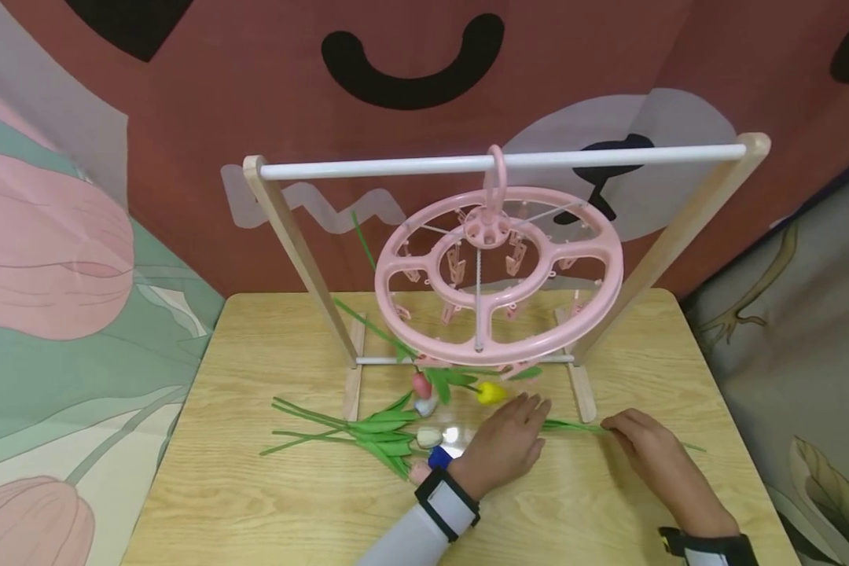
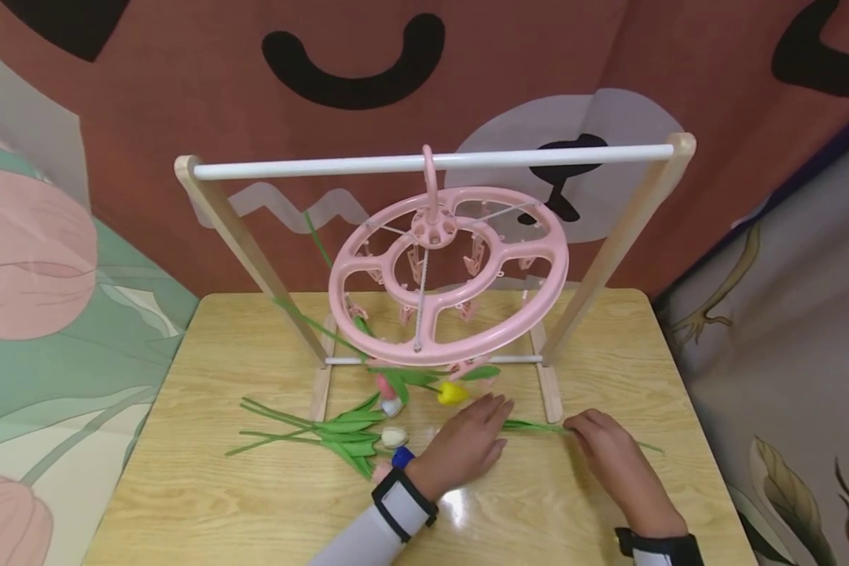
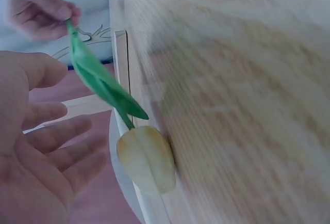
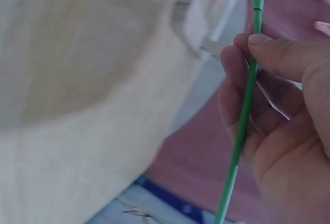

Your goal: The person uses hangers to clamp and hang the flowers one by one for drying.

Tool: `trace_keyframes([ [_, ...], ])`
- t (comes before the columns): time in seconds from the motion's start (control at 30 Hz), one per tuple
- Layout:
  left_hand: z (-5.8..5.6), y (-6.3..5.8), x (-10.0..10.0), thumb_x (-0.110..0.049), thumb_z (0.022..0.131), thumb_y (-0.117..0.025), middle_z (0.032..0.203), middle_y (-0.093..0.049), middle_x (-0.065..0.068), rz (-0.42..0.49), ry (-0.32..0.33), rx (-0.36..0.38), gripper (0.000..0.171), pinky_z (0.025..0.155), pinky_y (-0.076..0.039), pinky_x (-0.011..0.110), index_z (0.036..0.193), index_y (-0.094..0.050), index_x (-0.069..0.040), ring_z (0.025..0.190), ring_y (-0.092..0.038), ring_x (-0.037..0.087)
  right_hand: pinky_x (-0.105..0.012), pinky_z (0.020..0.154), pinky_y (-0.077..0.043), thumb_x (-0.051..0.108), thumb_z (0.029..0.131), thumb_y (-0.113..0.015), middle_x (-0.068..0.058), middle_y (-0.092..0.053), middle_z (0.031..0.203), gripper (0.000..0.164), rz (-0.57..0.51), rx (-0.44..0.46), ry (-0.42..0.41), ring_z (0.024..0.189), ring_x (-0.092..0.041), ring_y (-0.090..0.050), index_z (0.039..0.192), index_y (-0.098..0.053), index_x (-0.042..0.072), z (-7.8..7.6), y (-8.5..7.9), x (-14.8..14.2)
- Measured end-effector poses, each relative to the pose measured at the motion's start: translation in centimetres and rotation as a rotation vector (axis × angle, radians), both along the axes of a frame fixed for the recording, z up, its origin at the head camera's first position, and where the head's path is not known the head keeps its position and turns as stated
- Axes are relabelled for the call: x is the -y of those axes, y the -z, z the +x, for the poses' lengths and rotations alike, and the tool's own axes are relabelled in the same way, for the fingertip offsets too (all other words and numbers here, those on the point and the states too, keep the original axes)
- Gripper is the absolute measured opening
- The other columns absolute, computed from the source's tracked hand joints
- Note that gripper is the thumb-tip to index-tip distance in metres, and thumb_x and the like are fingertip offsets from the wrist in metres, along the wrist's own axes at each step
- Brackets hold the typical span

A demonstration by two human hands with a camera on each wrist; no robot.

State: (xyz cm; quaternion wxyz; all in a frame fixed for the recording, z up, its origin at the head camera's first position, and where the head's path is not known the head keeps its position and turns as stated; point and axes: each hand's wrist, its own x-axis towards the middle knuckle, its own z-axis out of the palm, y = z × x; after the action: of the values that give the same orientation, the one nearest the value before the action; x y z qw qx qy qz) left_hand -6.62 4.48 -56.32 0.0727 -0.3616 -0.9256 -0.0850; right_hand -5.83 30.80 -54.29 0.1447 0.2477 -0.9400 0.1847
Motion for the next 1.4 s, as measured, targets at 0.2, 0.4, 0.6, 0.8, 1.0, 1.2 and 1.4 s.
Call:
trace_keyframes([
  [0.2, -0.1, -0.1, 0.2, -0.027, 0.105, -0.058, 0.142, -0.064, 0.007, 0.072, -0.009, 0.013, 0.047, 0.111, -0.05, 0.025, 0.148, -0.053, -0.007, 0.128, -0.063, 0.018, -0.035, 0.062, -0.062, -0.016, 0.064, -0.086, -0.002, -0.07, 0.089, 0.04, 0.001, -0.053, -0.081, 0.078, -0.021, -0.069, 0.095, -0.075, 0.007, -0.5, -2.4, 1.2],
  [0.4, -0.2, -0.4, 0.3, -0.015, 0.104, -0.059, 0.125, -0.073, 0.002, 0.122, 0.007, -0.027, 0.033, 0.092, -0.058, 0.016, 0.136, -0.065, -0.009, 0.107, -0.071, 0.011, -0.039, 0.063, -0.061, -0.021, 0.059, -0.086, -0.005, -0.07, 0.09, 0.045, 0.023, -0.135, -0.139, 0.078, -0.024, -0.068, 0.092, -0.075, 0.007, -1.3, -4.1, 2.2],
  [0.6, -0.5, -1.1, 0.6, -0.004, 0.092, -0.072, 0.106, -0.075, -0.001, 0.127, 0.001, -0.047, 0.027, 0.075, -0.059, 0.013, 0.118, -0.07, -0.012, 0.089, -0.071, 0.008, -0.044, 0.064, -0.061, -0.022, 0.054, -0.088, -0.011, -0.07, 0.092, 0.048, 0.089, -0.187, -0.161, 0.08, -0.03, -0.069, 0.093, -0.075, 0.004, -1.4, -5.4, 3.3],
  [0.8, -0.6, -1.1, 1.3, 0.003, 0.087, -0.073, 0.1, -0.074, -0.003, 0.164, -0.02, -0.07, 0.031, 0.068, -0.057, 0.011, 0.112, -0.07, -0.014, 0.083, -0.07, 0.006, -0.047, 0.07, -0.06, 0.01, 0.104, -0.061, -0.014, -0.072, 0.097, 0.018, 0.053, -0.206, -0.171, 0.088, -0.032, -0.069, 0.096, -0.076, 0.001, -1.1, -6.6, 4.4],
  [1.0, -0.5, -0.8, 2.2, 0.0, 0.093, -0.069, 0.102, -0.075, -0.002, 0.241, -0.059, -0.089, 0.025, 0.077, -0.059, 0.012, 0.114, -0.069, -0.013, 0.092, -0.071, 0.008, -0.037, 0.081, -0.051, 0.033, 0.112, -0.039, -0.01, -0.072, 0.1, 0.051, -0.102, -0.292, -0.227, 0.093, -0.03, -0.065, 0.096, -0.077, 0.004, 0.2, -7.3, 5.0],
  [1.2, -0.2, -0.9, 3.3, -0.007, 0.1, -0.064, 0.111, -0.074, -0.001, 0.319, -0.109, -0.088, 0.023, 0.082, -0.06, 0.016, 0.122, -0.067, -0.012, 0.101, -0.071, 0.01, -0.03, 0.075, -0.049, 0.024, 0.107, -0.045, -0.006, -0.072, 0.091, 0.04, -0.16, -0.351, -0.269, 0.083, -0.024, -0.064, 0.091, -0.076, 0.005, 1.0, -6.5, 4.1],
  [1.4, 0.0, -1.5, 4.1, -0.011, 0.105, -0.058, 0.105, -0.073, -0.002, 0.361, -0.136, -0.086, 0.02, 0.081, -0.057, 0.01, 0.124, -0.062, -0.011, 0.097, -0.071, 0.006, -0.037, 0.073, -0.051, 0.038, 0.111, -0.035, -0.011, -0.073, 0.101, 0.055, -0.04, -0.247, -0.095, 0.089, -0.028, -0.066, 0.104, -0.075, 0.002, 0.4, -6.6, 2.5],
])
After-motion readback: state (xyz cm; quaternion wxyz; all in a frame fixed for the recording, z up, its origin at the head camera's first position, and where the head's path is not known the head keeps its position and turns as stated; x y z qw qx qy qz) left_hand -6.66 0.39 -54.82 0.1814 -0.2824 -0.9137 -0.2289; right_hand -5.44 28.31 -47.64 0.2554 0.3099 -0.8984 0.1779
